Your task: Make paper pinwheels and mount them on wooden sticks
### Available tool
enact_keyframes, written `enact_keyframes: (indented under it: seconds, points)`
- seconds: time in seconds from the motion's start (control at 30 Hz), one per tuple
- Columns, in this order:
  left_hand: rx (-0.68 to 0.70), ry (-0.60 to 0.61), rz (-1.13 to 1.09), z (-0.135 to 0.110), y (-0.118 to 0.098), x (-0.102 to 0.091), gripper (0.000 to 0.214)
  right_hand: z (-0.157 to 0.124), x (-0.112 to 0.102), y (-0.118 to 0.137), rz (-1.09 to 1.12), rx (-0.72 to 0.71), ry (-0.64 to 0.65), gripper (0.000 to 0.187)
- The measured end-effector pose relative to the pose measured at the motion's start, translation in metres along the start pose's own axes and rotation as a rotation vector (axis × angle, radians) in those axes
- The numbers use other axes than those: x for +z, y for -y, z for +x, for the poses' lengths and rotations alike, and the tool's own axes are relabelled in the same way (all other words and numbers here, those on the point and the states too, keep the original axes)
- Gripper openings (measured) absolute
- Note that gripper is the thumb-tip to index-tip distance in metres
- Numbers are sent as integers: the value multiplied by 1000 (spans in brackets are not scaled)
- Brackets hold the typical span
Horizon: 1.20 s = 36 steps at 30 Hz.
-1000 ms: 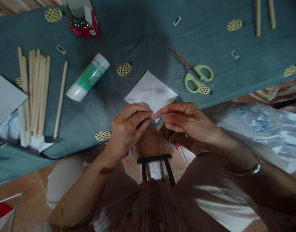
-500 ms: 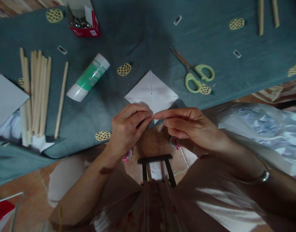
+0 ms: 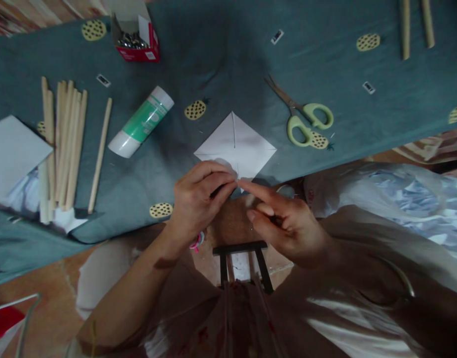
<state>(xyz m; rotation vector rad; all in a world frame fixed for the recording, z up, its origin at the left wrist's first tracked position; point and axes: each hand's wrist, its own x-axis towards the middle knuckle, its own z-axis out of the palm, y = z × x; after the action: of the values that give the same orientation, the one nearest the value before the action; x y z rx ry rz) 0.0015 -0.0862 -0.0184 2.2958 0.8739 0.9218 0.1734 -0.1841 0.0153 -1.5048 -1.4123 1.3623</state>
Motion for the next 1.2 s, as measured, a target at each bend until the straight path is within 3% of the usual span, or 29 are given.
enact_keyframes:
  seconds: [0.3, 0.47, 0.6, 0.77, 1.0, 1.2]
  points:
    - [-21, -11, -27, 1, 1, 0, 3, -3, 10, -15, -497, -381, -97, 62]
    - [-33, 2, -28, 2, 0, -1, 4, -3, 11, -20, -635, -435, -89, 78]
    - [-49, 7, -28, 3, 0, -1, 4, -2, 14, -23, -733, -432, -101, 81]
    - [-49, -6, -34, 3, -1, -1, 5, -2, 15, -22, -728, -461, -97, 81]
    - [-77, 12, -33, 3, -1, -3, 5, -2, 14, -21, -723, -495, -100, 63]
    - [-82, 13, -56, 4, -1, -2, 3, -3, 11, -19, -584, -494, -43, 59]
